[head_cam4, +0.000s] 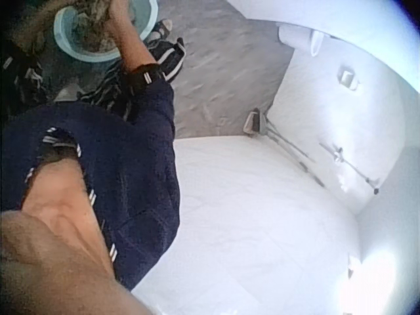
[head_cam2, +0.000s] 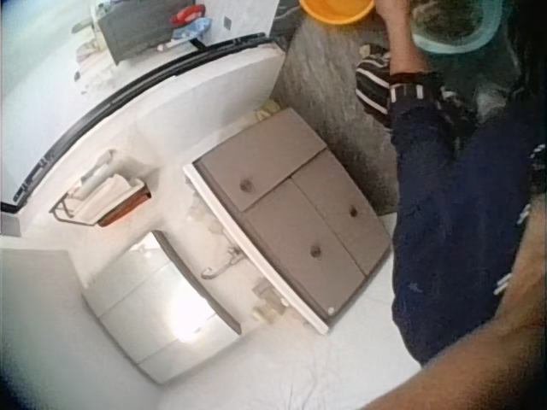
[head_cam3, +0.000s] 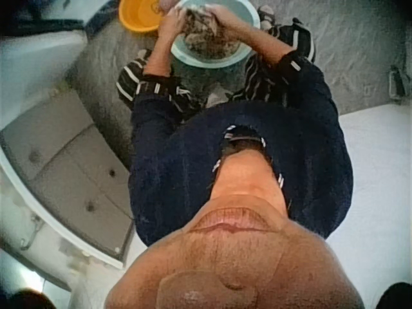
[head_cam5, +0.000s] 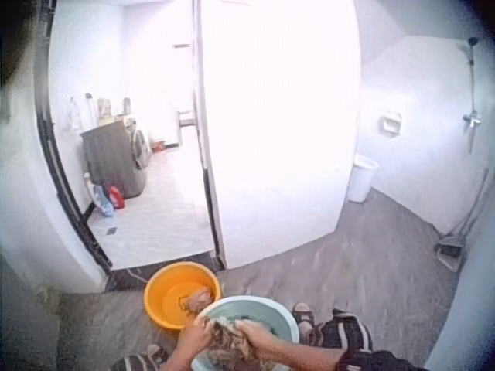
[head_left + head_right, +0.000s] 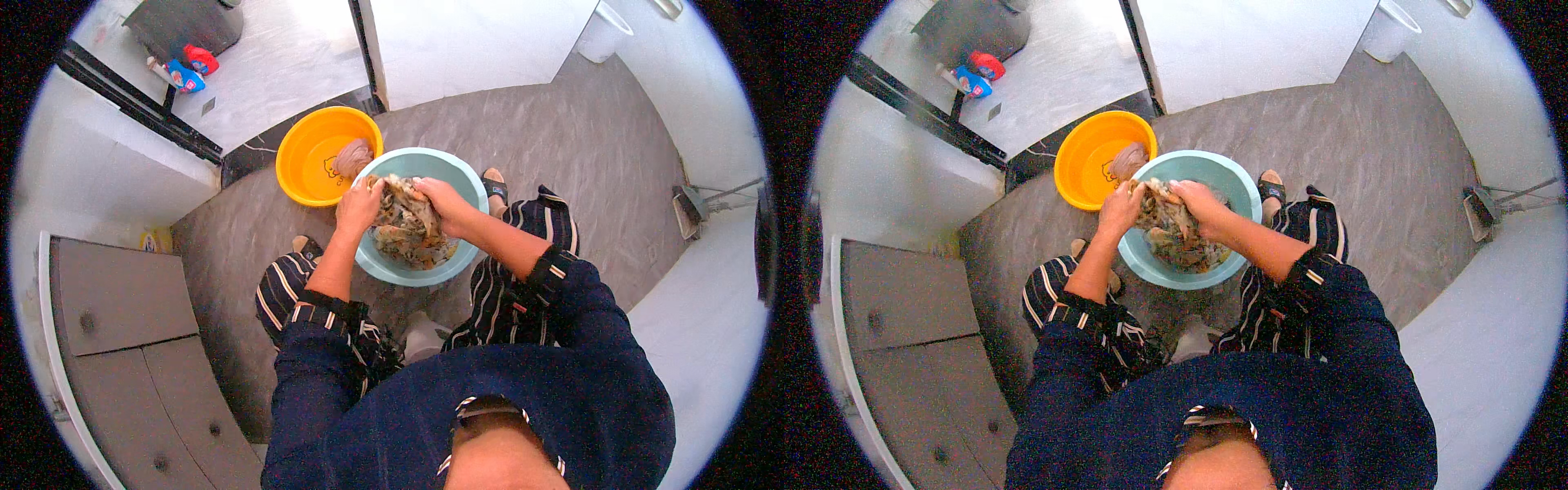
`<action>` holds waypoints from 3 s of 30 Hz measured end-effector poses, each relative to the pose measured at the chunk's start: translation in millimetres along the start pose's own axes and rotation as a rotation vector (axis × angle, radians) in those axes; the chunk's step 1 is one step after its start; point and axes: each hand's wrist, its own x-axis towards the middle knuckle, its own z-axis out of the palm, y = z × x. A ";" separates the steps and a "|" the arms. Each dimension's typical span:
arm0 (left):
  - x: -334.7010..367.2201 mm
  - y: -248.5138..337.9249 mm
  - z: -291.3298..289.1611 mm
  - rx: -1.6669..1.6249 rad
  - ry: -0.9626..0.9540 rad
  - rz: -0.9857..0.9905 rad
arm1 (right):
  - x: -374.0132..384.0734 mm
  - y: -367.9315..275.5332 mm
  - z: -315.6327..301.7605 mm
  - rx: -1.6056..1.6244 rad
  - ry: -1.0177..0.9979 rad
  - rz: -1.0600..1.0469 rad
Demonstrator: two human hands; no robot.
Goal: The person washes laundry by hand in a blue basin, scrubbing and wringing out the clothes one at a time before placing them into a yellow basin.
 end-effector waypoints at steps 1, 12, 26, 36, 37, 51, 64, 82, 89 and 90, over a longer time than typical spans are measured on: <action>0.9 -14.7 8.7 0.040 -0.077 -0.032 | 0.5 1.7 -14.0 -0.069 0.033 0.021; 13.2 -67.5 60.3 -0.110 -0.150 -0.109 | 58.9 64.9 -97.1 -0.529 0.467 -0.143; 29.6 -86.9 227.4 0.376 -0.556 -0.129 | 165.0 145.2 -176.4 -1.639 0.477 -0.231; 75.7 -137.3 260.8 0.596 -0.760 -0.063 | 232.9 216.8 -204.7 -1.761 0.061 0.126; 80.3 -146.9 268.3 0.619 -0.742 -0.036 | 242.5 224.3 -209.3 -1.646 0.191 0.105; 31.5 -139.5 229.1 0.531 -0.686 0.035 | 169.3 218.8 -159.1 -1.755 0.607 -0.220; -56.8 -107.5 176.7 -0.971 -0.366 -0.616 | 80.6 141.1 -76.4 -0.836 0.634 -0.233; -93.6 35.1 93.3 -0.968 -0.216 -0.433 | -18.1 61.0 -48.5 0.530 0.244 -0.399; -78.5 33.1 57.7 -0.753 0.115 -0.180 | -15.3 70.7 -52.1 0.475 0.175 -0.373; -75.3 43.7 44.0 -0.820 0.205 -0.140 | -16.3 65.6 -48.9 0.417 0.195 -0.413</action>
